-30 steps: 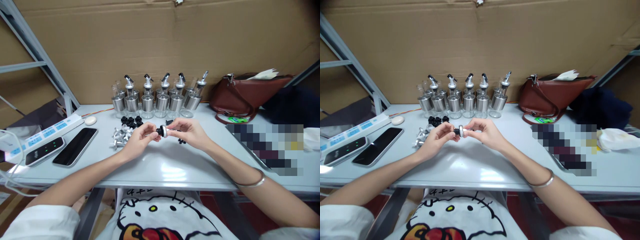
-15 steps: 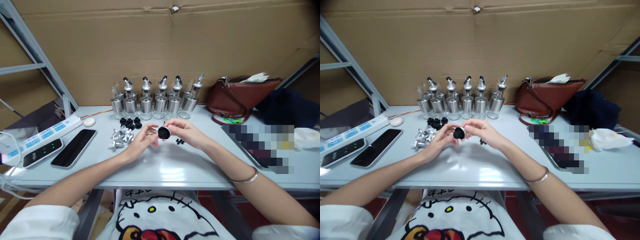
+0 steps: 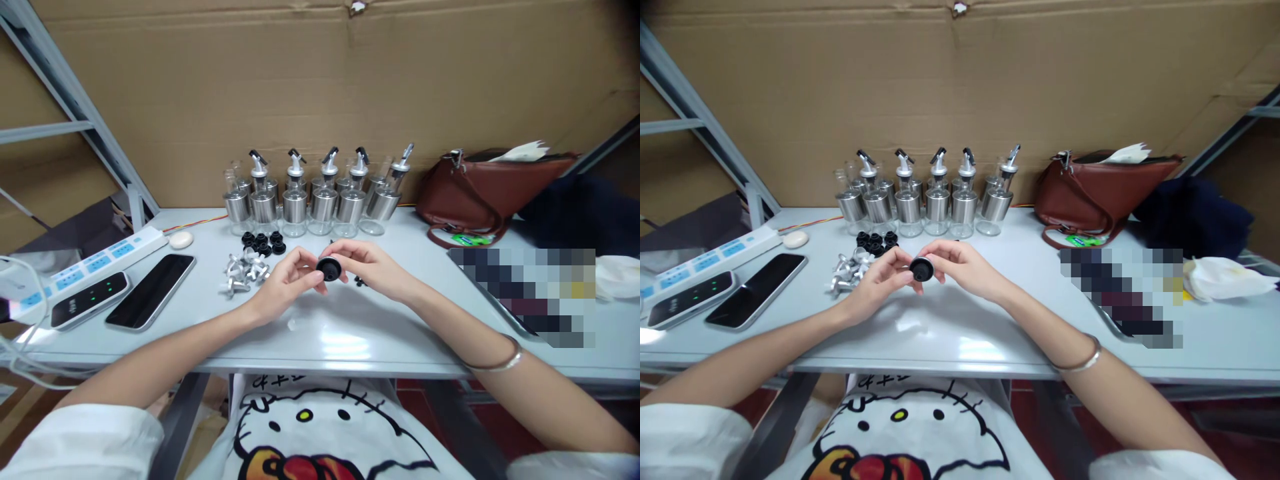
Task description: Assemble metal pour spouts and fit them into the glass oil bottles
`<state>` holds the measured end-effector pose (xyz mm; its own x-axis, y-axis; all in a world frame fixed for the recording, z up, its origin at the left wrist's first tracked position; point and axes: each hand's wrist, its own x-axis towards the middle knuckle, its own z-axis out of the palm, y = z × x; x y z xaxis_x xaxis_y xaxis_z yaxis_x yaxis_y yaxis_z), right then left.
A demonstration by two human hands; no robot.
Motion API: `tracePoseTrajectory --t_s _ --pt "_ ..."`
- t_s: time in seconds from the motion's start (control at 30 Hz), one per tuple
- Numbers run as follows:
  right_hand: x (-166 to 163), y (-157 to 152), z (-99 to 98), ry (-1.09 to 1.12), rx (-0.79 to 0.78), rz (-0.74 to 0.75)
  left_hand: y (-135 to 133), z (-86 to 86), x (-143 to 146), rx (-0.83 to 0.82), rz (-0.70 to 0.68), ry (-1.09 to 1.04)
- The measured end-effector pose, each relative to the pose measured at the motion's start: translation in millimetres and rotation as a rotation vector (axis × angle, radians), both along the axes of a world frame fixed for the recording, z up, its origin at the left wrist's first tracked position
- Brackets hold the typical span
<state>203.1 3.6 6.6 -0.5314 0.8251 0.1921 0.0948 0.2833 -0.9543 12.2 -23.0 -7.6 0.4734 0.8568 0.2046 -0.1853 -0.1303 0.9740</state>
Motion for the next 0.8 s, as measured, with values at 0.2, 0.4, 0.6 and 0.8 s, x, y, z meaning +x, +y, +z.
tracePoseTrajectory --t_s 0.2,0.4,0.6,0.8 --pt "-1.5 -2.3 0.5 0.103 -0.122 0.056 5.1 -4.4 2.1 -0.073 0.084 -0.044" --pt "-3.9 -5.0 -2.0 0.018 -0.093 0.061 4.8 -5.0 1.9 -0.114 0.062 -0.028" --pt "-3.3 -4.3 -5.4 -0.098 0.059 0.028 5.7 -7.1 0.4 -0.104 0.019 -0.039" --pt "-5.7 -5.9 -5.8 -0.209 0.196 -0.003 8.1 -10.7 -1.9 -0.097 0.030 -0.011"
